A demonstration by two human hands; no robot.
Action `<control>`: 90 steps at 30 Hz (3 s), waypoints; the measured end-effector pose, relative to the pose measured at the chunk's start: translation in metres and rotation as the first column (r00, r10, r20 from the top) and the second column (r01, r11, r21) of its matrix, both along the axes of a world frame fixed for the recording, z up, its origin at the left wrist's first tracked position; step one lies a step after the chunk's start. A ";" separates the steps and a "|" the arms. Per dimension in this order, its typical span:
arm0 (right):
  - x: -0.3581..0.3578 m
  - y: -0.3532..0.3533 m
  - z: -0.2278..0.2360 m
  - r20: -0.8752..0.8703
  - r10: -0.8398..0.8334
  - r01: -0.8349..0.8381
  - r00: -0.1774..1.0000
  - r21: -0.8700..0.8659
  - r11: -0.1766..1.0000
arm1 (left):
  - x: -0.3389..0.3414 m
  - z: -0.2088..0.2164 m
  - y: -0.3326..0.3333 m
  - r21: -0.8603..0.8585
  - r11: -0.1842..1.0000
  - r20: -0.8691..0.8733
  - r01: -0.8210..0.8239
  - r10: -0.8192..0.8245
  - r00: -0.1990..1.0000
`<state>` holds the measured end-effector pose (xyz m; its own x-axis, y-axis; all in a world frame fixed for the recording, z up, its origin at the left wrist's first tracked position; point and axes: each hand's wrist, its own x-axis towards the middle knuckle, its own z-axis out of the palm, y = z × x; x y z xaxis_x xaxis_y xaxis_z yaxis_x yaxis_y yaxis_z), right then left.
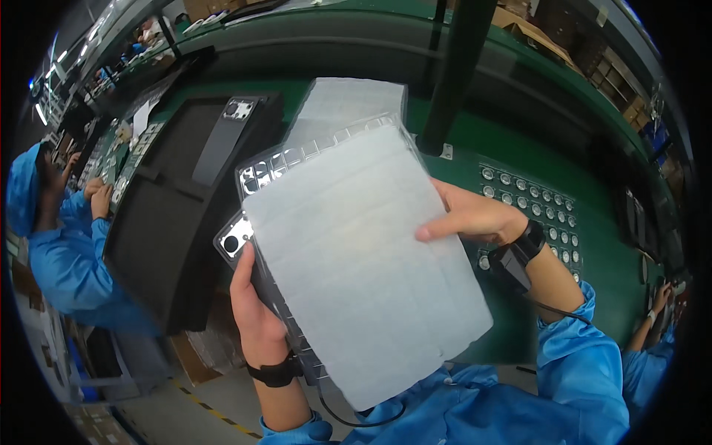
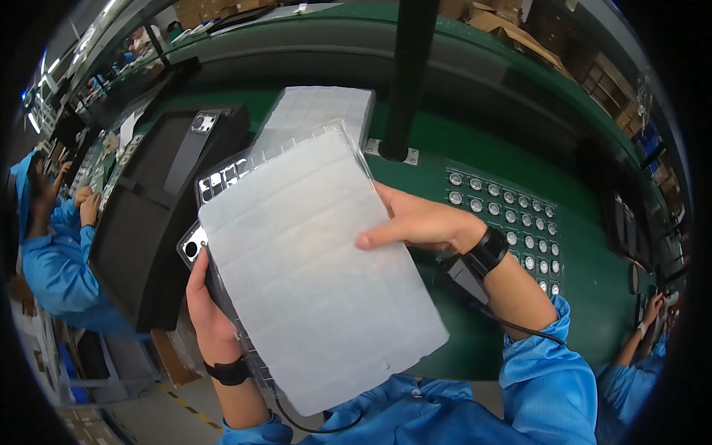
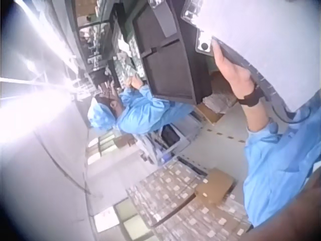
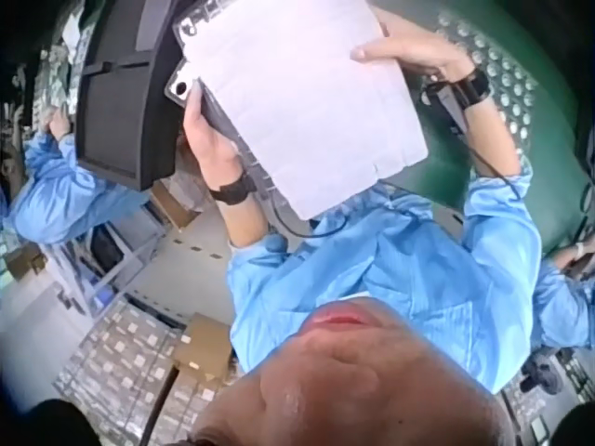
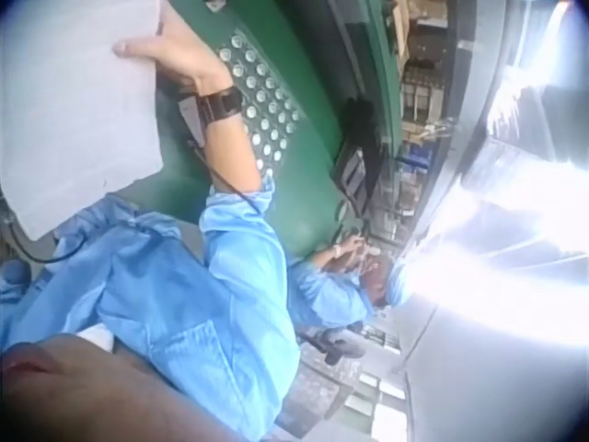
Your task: Applying small circular components and yellow adhesive labels to the back panel of a smartphone in a factory assembly line.
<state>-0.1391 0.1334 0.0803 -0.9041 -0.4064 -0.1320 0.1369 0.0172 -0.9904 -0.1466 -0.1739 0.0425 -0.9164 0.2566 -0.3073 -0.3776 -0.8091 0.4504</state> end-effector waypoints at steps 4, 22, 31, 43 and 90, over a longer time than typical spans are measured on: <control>-0.012 -0.012 0.000 0.168 -0.258 0.270 0.951 -0.053 0.961 | -0.017 0.001 0.010 -0.077 0.997 0.010 -0.017 0.018 1.000; -0.152 -0.008 -0.002 -0.215 -0.686 0.685 0.695 -0.093 0.723 | -0.025 -0.015 -0.008 -0.157 0.985 -0.097 -0.073 0.059 0.994; -0.169 -0.002 -0.047 -0.061 -0.684 0.686 0.727 0.079 0.723 | -0.033 -0.017 -0.004 -0.213 0.975 -0.092 -0.066 0.047 0.995; -0.156 -0.012 -0.079 -0.838 -0.253 0.869 0.484 0.426 0.254 | -0.048 -0.021 0.000 -0.205 0.978 -0.145 -0.041 0.011 0.989; -0.122 0.003 0.237 -0.638 0.553 0.533 0.535 0.763 0.365 | -0.029 0.051 0.072 -0.098 0.967 -0.356 0.236 -0.255 0.899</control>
<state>-0.2609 0.1368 0.3178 -0.7870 -0.5499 0.2797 -0.5668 0.8235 0.0242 -0.1757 -0.1014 0.0934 -0.8767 0.4808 0.0159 -0.3638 -0.6842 0.6321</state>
